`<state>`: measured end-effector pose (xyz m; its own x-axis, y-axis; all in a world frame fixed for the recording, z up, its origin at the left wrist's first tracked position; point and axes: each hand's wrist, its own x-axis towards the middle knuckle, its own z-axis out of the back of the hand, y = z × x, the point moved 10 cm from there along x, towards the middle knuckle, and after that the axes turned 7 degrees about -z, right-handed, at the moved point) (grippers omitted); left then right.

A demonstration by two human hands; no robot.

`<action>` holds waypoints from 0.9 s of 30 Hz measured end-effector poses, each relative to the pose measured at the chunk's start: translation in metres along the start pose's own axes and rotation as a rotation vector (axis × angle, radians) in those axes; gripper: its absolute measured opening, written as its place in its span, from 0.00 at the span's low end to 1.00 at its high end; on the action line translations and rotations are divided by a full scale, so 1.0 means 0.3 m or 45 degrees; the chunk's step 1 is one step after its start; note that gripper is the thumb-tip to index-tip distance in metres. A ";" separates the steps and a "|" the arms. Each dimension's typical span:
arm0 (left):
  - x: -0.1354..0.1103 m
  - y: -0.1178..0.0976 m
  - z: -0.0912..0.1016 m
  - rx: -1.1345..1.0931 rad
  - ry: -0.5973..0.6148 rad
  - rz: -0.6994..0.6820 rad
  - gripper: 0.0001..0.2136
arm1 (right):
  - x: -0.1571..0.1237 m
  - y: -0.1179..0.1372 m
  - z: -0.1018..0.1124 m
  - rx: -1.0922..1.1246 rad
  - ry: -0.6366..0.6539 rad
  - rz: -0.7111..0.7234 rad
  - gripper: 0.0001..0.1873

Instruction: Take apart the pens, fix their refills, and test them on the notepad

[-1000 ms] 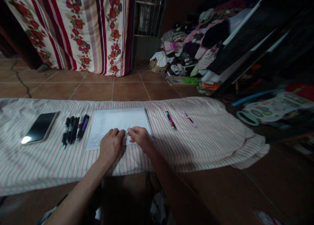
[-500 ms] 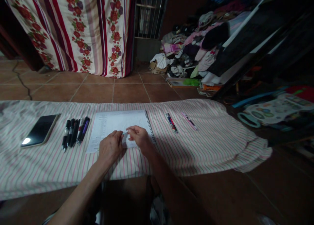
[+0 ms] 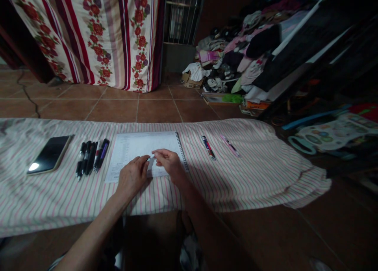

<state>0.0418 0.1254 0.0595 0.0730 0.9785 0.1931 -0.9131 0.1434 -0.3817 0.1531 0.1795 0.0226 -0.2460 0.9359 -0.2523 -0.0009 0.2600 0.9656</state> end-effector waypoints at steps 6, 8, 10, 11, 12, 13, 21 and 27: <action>0.000 0.004 0.004 -0.117 -0.071 0.005 0.14 | 0.002 0.003 0.009 -0.001 -0.009 0.012 0.13; 0.000 0.004 0.001 -0.149 -0.069 0.012 0.14 | 0.004 0.000 0.014 0.012 -0.022 0.001 0.13; -0.001 0.006 -0.003 -0.172 -0.053 0.032 0.14 | 0.007 -0.004 0.017 0.023 -0.025 -0.004 0.13; -0.001 0.007 -0.005 -0.179 -0.044 0.046 0.15 | 0.009 -0.005 0.018 0.029 -0.025 -0.003 0.14; -0.002 0.007 -0.006 -0.185 -0.037 0.059 0.15 | 0.010 -0.007 0.020 0.036 -0.030 0.001 0.14; -0.002 0.008 -0.006 -0.192 -0.031 0.068 0.15 | 0.011 -0.008 0.024 0.045 -0.043 0.008 0.15; -0.004 0.012 -0.004 -0.221 -0.020 0.098 0.15 | 0.021 -0.009 0.035 0.048 -0.072 0.042 0.16; -0.003 0.022 0.000 -0.250 -0.050 0.115 0.15 | 0.021 -0.005 0.060 0.072 -0.156 0.038 0.17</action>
<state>0.0356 0.1255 0.0568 -0.0247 0.9826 0.1841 -0.8192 0.0857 -0.5670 0.1689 0.1891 0.0185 -0.1248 0.9645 -0.2327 0.0601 0.2414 0.9686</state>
